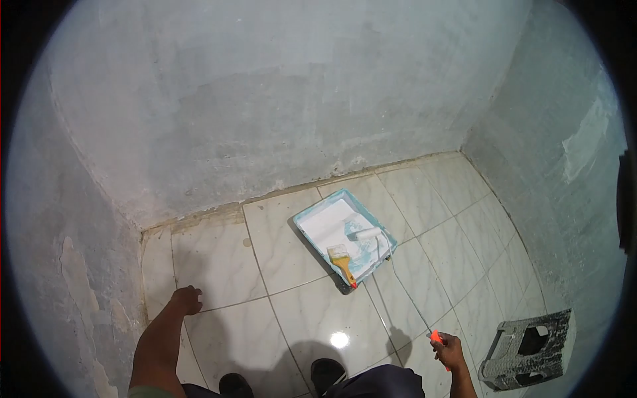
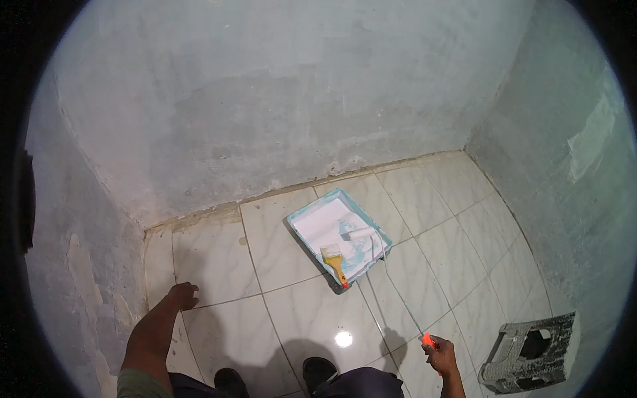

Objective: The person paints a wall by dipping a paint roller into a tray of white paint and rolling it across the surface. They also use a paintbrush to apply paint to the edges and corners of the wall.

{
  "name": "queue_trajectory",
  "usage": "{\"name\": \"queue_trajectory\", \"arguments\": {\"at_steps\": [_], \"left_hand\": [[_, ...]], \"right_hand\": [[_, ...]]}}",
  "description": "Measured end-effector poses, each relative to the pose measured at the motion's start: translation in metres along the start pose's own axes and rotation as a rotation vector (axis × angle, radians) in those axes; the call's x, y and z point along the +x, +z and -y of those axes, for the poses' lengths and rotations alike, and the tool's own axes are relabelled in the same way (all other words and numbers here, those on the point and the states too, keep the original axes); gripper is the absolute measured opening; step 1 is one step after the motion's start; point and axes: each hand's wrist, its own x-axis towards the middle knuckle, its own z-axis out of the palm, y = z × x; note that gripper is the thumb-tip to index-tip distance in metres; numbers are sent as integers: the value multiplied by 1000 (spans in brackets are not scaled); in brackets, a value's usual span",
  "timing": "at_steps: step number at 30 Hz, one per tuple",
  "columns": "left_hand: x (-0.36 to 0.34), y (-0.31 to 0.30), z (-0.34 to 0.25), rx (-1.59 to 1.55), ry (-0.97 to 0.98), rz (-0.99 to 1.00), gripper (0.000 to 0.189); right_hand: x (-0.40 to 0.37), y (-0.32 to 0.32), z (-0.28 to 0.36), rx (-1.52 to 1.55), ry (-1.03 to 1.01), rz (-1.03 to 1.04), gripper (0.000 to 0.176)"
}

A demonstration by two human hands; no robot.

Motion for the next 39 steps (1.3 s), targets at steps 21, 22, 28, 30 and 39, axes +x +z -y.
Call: {"name": "queue_trajectory", "arguments": {"at_steps": [21, 22, 28, 30, 39], "left_hand": [[15, 0, -5, -43, 59, -116, 50], [12, -2, -5, -62, 64, -115, 50], [19, 5, 2, -74, 68, -126, 44], [30, 12, 6, -67, 61, -115, 44], [28, 13, 0, -150, 23, -73, 47]], "right_hand": [[41, 97, 129, 502, -354, 305, 22], [49, 98, 143, 483, -413, 266, 20], [89, 110, 227, 227, -672, 2, 15], [88, 125, 264, 143, -868, -94, 19], [83, 248, 211, 293, -656, 192, 23]]}}
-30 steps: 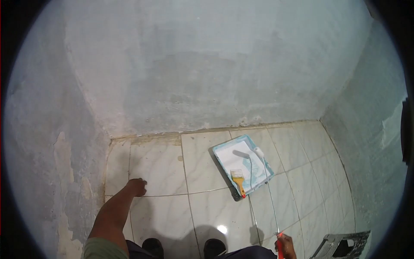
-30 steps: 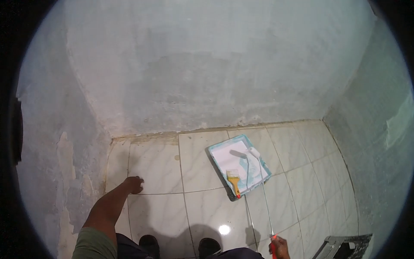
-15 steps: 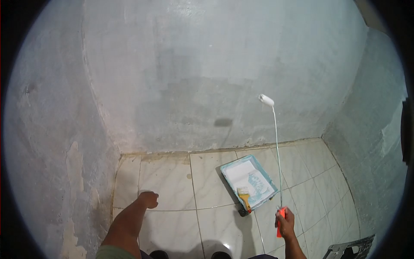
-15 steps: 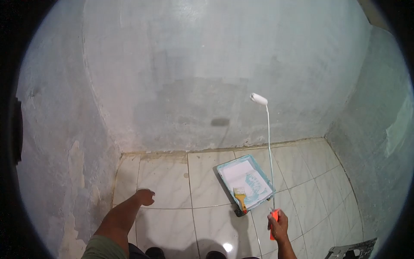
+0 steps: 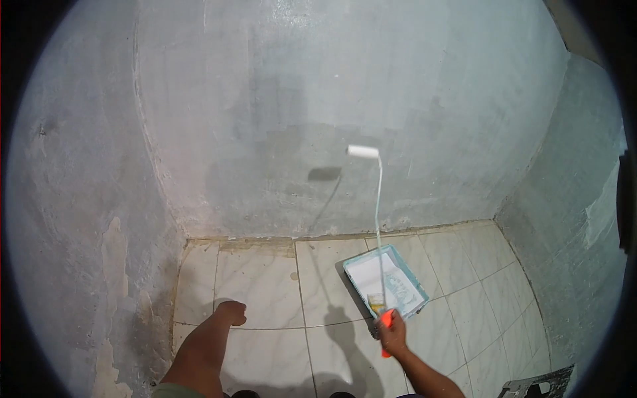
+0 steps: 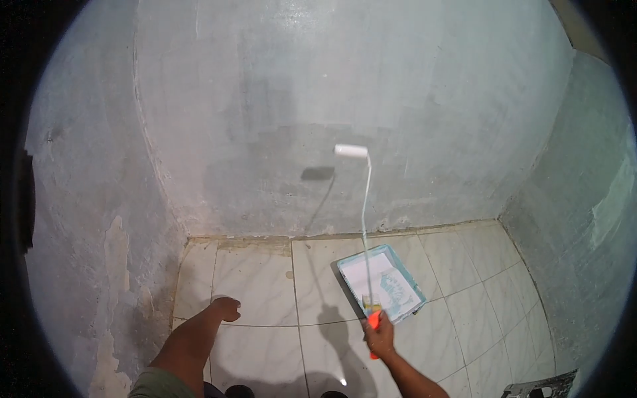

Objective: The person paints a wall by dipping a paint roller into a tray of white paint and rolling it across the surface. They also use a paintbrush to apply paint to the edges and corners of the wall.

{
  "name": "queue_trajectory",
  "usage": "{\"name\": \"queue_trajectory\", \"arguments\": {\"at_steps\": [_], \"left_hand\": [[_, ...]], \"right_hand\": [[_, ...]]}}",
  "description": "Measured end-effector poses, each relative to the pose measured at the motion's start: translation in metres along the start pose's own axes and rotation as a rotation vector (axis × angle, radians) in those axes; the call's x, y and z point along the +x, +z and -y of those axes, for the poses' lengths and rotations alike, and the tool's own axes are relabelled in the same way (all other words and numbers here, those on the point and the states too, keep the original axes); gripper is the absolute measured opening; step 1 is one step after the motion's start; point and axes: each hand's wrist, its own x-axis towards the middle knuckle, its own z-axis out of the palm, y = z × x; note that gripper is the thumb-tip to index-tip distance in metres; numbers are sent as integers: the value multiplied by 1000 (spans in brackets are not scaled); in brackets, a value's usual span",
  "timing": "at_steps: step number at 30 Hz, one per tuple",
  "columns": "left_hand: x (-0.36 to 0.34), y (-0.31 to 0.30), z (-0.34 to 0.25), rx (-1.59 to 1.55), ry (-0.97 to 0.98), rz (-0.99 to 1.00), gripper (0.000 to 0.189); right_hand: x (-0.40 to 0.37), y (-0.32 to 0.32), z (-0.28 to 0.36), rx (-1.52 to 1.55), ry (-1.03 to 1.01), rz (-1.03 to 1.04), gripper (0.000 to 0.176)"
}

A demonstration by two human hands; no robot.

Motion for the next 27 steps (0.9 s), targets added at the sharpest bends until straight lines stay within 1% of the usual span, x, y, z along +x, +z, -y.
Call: {"name": "queue_trajectory", "arguments": {"at_steps": [2, 3, 5, 7, 10, 12, 14, 15, 16, 18, 19, 20, 22, 24, 26, 27], "left_hand": [[4, 7, 1, 10, 41, -13, 48], [1, 6, 3, 5, 53, -19, 49], [-13, -4, -2, -28, 53, -57, 50], [0, 12, 12, -4, 63, -58, 51], [7, 25, 27, -13, 51, -58, 51], [4, 25, 27, -23, 33, -53, 51], [0, 24, 28, -27, 52, -120, 50], [1, 23, 28, -22, 44, -118, 50], [3, 23, 27, -31, 45, -139, 48], [3, 22, 23, -46, 26, -161, 47], [1, 18, 18, -45, 35, -187, 45], [0, 16, 15, -48, 43, -214, 44], [-2, 16, 13, -67, 47, -241, 43], [-1, 12, 7, -56, 40, -235, 42], [-3, 11, 3, -72, 40, -242, 42], [-1, 13, 3, -67, 59, -262, 42]], "right_hand": [[-23, 9, -14, -5, 132, 28, 24], [-33, 10, -21, -55, 178, 38, 20], [-43, 5, -38, -64, 209, 10, 20], [-49, 4, -39, -63, 269, -25, 19], [-49, 2, -57, 16, 257, -125, 21], [-45, 0, -60, 47, 283, -151, 19], [-34, 2, -64, 93, 315, -215, 18], [-29, 2, -67, 83, 320, -250, 13], [-24, -1, -74, 37, 302, -262, 12], [-17, -9, -96, -127, 147, -264, 15], [-15, -12, -78, -201, 133, -253, 18], [-13, -12, -86, -202, 127, -229, 18], [-11, -16, -102, -402, -87, -197, 22], [-12, -11, -102, -390, -57, -158, 25], [-11, -6, -96, -490, -130, -173, 28], [-9, -8, -85, -465, -63, -116, 30]]}}
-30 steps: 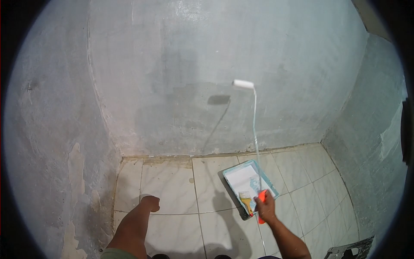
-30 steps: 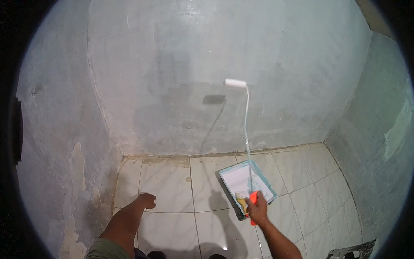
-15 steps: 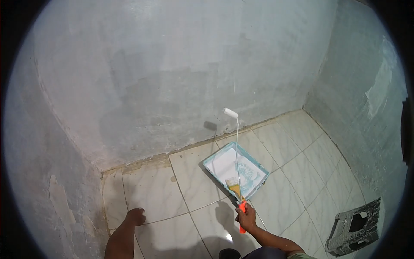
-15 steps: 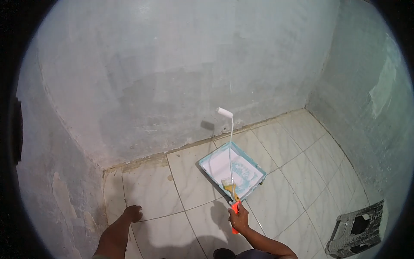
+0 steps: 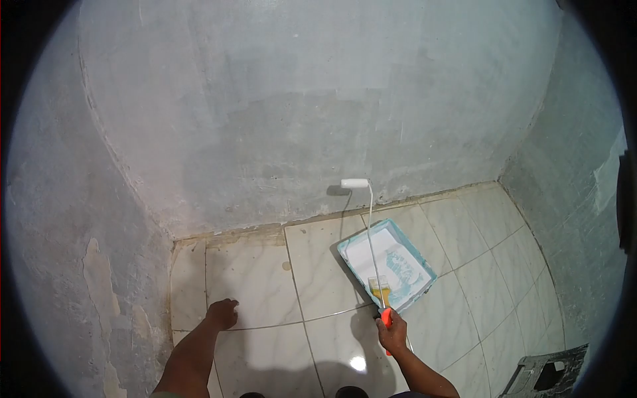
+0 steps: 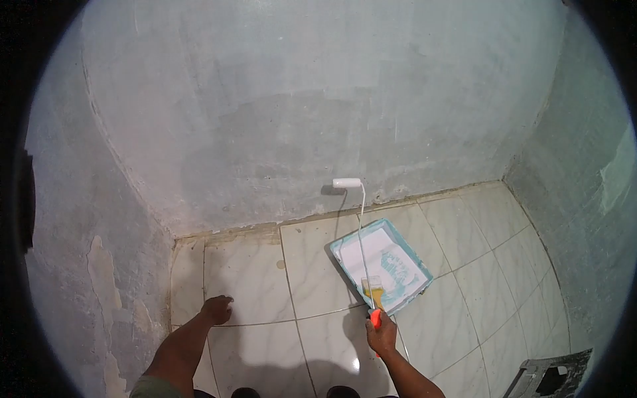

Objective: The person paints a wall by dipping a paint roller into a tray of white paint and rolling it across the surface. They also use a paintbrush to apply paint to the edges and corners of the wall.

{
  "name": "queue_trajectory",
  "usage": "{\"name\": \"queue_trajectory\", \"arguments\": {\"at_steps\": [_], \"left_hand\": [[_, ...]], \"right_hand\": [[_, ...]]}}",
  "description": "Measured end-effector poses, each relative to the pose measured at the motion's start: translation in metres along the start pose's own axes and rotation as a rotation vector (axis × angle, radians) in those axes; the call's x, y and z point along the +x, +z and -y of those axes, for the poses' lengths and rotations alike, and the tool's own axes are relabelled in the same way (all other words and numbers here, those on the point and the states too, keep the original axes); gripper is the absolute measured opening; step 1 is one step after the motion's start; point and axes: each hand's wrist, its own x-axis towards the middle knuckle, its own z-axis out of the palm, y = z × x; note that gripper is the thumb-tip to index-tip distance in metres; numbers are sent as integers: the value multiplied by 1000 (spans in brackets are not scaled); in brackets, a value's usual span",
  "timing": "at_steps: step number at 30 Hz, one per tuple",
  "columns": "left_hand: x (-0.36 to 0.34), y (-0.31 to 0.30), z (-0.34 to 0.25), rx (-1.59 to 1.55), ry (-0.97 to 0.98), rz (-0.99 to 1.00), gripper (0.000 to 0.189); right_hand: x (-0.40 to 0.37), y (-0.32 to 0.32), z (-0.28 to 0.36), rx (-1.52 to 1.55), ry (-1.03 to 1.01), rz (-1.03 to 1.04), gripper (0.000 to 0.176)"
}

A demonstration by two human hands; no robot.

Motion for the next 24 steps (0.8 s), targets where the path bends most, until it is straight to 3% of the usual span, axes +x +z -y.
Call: {"name": "queue_trajectory", "arguments": {"at_steps": [8, 10, 16, 24], "left_hand": [[2, -3, -7, -27, 55, -50, 42], [-2, -9, -10, 34, 14, 49, 45], [-2, -4, -5, 46, 3, 54, 45], [1, -2, -5, 7, 5, 44, 45]], "right_hand": [[26, -21, -16, -59, 31, 36, 26], [37, -28, -15, -128, 79, 96, 27], [46, -18, -30, -112, 28, 4, 30], [57, -20, -34, -39, 132, 98, 27]]}}
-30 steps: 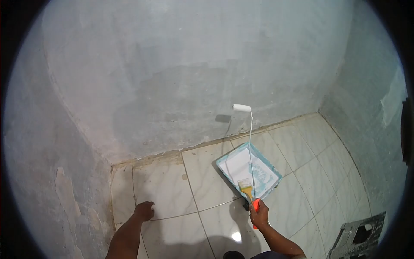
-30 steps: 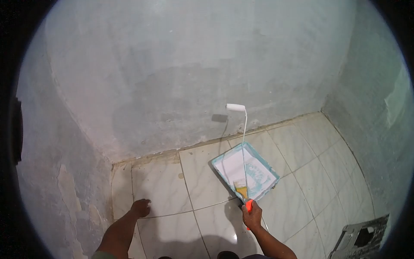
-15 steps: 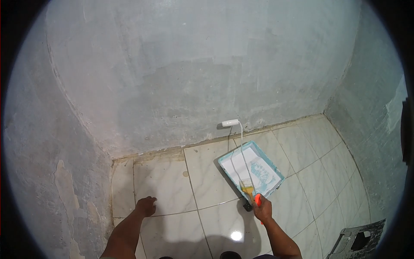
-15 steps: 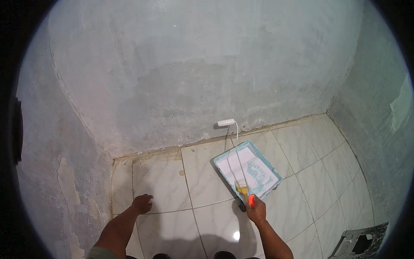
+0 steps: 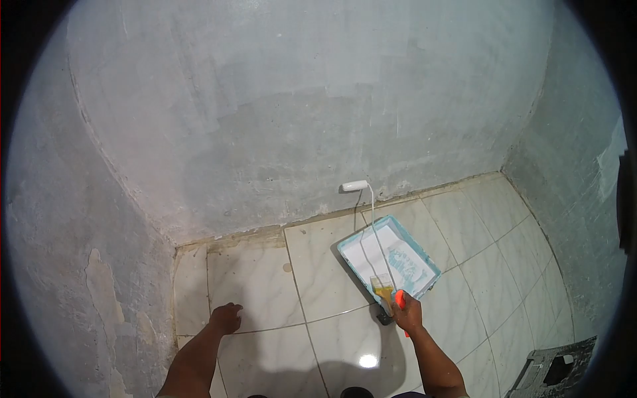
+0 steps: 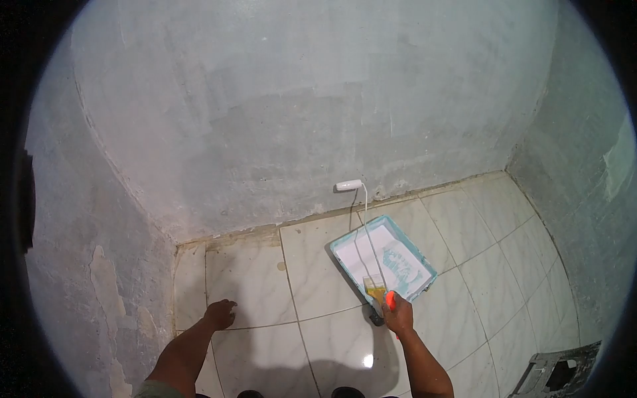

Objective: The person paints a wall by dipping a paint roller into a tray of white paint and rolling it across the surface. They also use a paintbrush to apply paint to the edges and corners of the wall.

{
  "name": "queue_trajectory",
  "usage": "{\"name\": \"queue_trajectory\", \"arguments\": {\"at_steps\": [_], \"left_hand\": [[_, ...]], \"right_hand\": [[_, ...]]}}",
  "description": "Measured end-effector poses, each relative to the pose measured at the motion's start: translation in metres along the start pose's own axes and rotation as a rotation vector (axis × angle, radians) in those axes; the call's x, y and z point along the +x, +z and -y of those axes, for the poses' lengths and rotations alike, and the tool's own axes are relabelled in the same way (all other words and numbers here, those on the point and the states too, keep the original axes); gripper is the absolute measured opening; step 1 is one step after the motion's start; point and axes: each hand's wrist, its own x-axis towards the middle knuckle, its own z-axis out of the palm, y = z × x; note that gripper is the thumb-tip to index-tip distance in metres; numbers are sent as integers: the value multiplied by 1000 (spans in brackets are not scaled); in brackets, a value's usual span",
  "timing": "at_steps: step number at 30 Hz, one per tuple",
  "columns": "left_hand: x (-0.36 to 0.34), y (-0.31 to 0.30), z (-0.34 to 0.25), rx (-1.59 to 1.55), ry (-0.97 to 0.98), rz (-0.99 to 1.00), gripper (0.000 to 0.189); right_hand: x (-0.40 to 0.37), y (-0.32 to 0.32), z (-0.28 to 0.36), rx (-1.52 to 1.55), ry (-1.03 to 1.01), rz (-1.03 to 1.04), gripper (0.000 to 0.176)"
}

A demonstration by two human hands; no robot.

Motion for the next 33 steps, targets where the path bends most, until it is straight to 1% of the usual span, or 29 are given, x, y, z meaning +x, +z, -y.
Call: {"name": "queue_trajectory", "arguments": {"at_steps": [1, 5, 7, 10, 13, 14, 15, 16, 17, 19, 20, 22, 23, 25, 29, 31, 32, 33], "left_hand": [[1, 1, 0, -7, -2, 1, 45], [2, 6, 2, 0, 7, -21, 45], [3, 8, 3, 11, 26, -26, 45], [2, 2, -3, 12, -17, 15, 45], [1, 3, -1, 24, 6, 4, 45], [5, 8, 1, 24, 0, 6, 45], [11, 15, 5, 7, 4, -4, 45], [9, 22, 12, -13, -9, -17, 44], [3, 22, 12, -20, -49, -20, 44], [3, 8, 2, 15, -39, 46, 45], [1, 4, -1, 6, -66, 43, 45], [0, 0, -4, 20, -46, 66, 44], [-1, -1, -5, 15, -56, 65, 44], [-1, 0, -6, 7, -40, 32, 44], [1, 2, -3, -16, -41, 40, 45], [0, 2, -4, -13, -35, 23, 44], [2, 4, -1, -9, -18, 25, 44], [3, 10, 3, -3, -10, 5, 44]], "right_hand": [[1, -1, 2, 34, 21, 11, 27], [3, -7, 18, 8, 45, 4, 27], [7, -3, 14, 8, -84, -92, 27], [13, 2, 4, 24, -101, -89, 27], [13, 0, 7, 3, -101, -93, 25], [15, 7, -13, 6, -103, -88, 25], [20, 18, -43, 83, -113, -75, 23], [29, 31, -59, 165, -134, -48, 20], [27, 25, -47, 85, -99, -70, 17], [22, 14, -17, 136, 2, -46, 16], [18, 3, 5, 141, -15, -24, 16], [12, -12, 42, 77, -9, -16, 16], [12, -9, 41, 77, -16, -8, 16], [12, -6, 34, 192, -15, -45, 17], [12, -7, 38, 173, -86, -62, 23], [9, -20, 61, 152, 82, 13, 20], [12, -14, 44, 149, 92, -1, 20], [21, -4, 22, 101, -13, -21, 22]]}}
